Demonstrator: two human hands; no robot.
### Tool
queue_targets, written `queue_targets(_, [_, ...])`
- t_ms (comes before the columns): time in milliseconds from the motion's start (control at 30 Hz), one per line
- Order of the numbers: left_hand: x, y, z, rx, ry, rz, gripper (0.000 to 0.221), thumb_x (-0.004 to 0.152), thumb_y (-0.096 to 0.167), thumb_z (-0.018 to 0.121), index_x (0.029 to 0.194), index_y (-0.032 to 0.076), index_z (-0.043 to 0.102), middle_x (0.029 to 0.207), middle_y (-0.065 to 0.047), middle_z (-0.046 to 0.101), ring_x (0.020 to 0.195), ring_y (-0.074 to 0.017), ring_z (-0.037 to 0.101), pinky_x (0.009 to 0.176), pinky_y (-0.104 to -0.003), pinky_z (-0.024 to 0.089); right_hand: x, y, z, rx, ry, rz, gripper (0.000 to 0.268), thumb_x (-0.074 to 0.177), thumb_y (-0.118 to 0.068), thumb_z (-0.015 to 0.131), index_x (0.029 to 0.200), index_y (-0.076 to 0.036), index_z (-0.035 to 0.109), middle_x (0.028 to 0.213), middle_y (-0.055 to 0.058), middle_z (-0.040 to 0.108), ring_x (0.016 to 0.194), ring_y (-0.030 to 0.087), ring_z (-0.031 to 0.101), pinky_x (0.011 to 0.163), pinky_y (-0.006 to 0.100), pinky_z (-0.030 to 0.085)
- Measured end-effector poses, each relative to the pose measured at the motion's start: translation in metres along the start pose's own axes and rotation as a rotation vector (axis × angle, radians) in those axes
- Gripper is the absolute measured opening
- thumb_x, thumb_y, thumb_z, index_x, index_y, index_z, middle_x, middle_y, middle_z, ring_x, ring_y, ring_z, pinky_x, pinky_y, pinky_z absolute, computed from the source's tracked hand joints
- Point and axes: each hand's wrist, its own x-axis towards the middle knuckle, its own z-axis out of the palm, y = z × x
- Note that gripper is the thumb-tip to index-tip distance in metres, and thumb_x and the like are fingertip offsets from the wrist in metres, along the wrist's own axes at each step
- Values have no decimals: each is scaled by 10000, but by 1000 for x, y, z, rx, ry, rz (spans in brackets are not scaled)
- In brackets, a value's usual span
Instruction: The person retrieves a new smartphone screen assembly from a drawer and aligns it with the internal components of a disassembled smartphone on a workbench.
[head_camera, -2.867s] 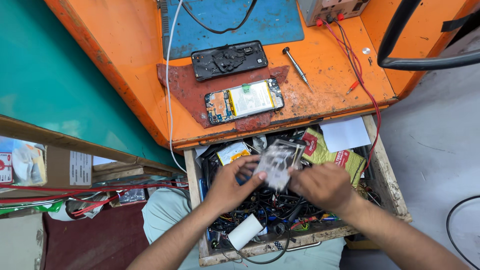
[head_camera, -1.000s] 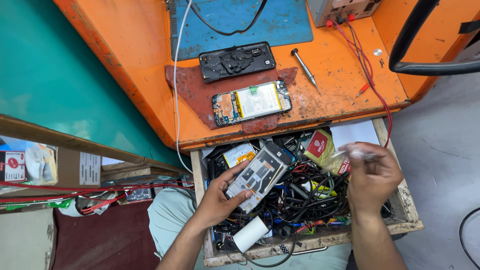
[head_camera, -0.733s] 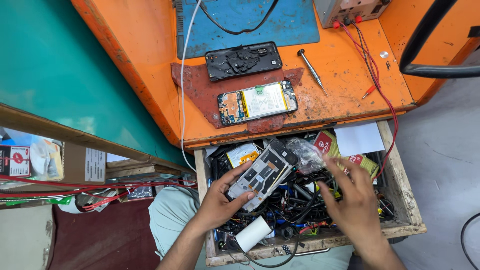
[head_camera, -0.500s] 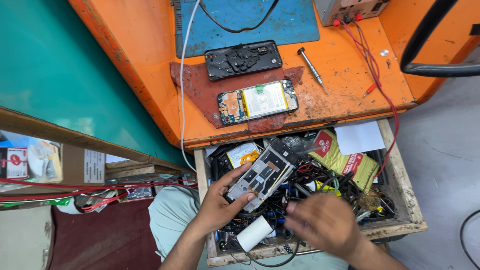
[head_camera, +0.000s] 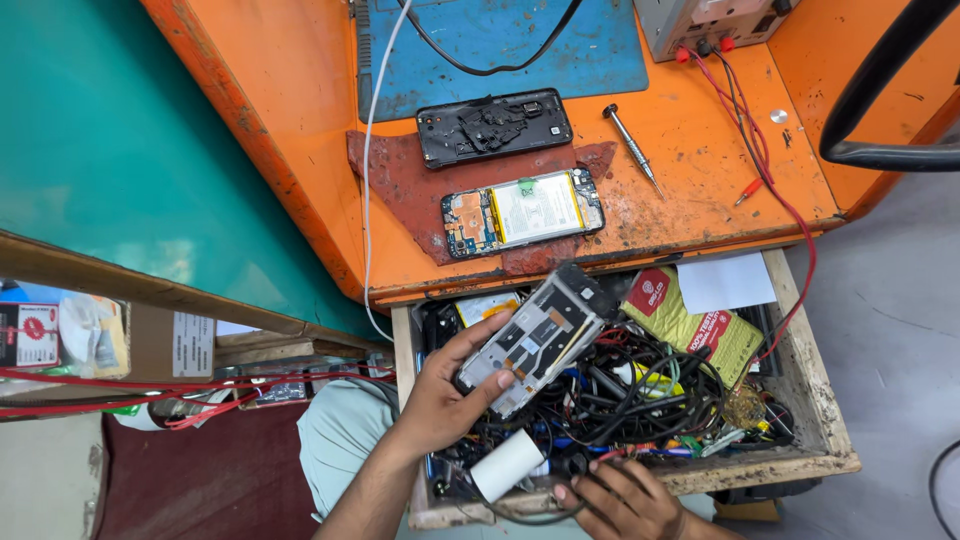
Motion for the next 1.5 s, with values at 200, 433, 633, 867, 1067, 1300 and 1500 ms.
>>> queue_targets(200, [14,14,-8,8,-24,38,569,1018,131,662,1541,20,470,1457,-135,611,1316,-162,575,1133,-317,449,62,40,11,-7,43,156,154,868,-291,760,997,-209,784,984,-23,709,938,194,672,798,390,584])
queue_targets(433, [20,9,-22,-22,-28,-15,582,1001,166,679,1527,14,483,1432,-126,633,1305,-159,579,1117,-316,460,87,96,43,37,115,150,285,812,-444,851,879,-188,745,935,6,725,961,223,693,801,391,588])
queue_targets(633, [25,-6,-22,-125,-50,-1,577,1005,183,690,1518,4,495,1422,-144,634,1305,-178,585,1124,-336,463,97,115,50,57,103,168,273,786,-396,873,883,-168,757,893,15,704,954,254,711,802,381,574])
queue_targets(867, [42,-1,-16,-169,-6,34,567,1004,182,677,1512,7,495,1456,-172,612,1357,-214,569,1161,-385,454,104,109,32,250,77,347,431,673,-464,886,854,-98,746,1062,163,702,1018,346,670,847,446,531])
queue_targets(1067, [55,10,-6,-306,-47,81,593,997,187,688,1519,10,469,1524,-162,554,1398,-217,551,1181,-385,450,91,91,25,720,468,838,354,884,-339,846,1160,-132,765,1263,61,743,1144,238,707,997,371,563])
queue_targets(1300, [55,8,10,-570,-252,-58,653,999,156,721,1536,43,367,1276,-199,648,1215,-232,636,1067,-376,520,145,122,22,1808,522,650,1082,778,-342,960,1592,-101,289,1576,126,481,1466,318,489,1208,510,442])
queue_targets(1500, [52,39,19,-257,143,198,479,980,197,713,1360,43,464,1385,-124,645,1209,-199,670,1048,-345,570,140,156,27,1602,535,488,964,745,-210,969,1574,-111,487,1483,173,583,1429,330,544,1209,544,480])
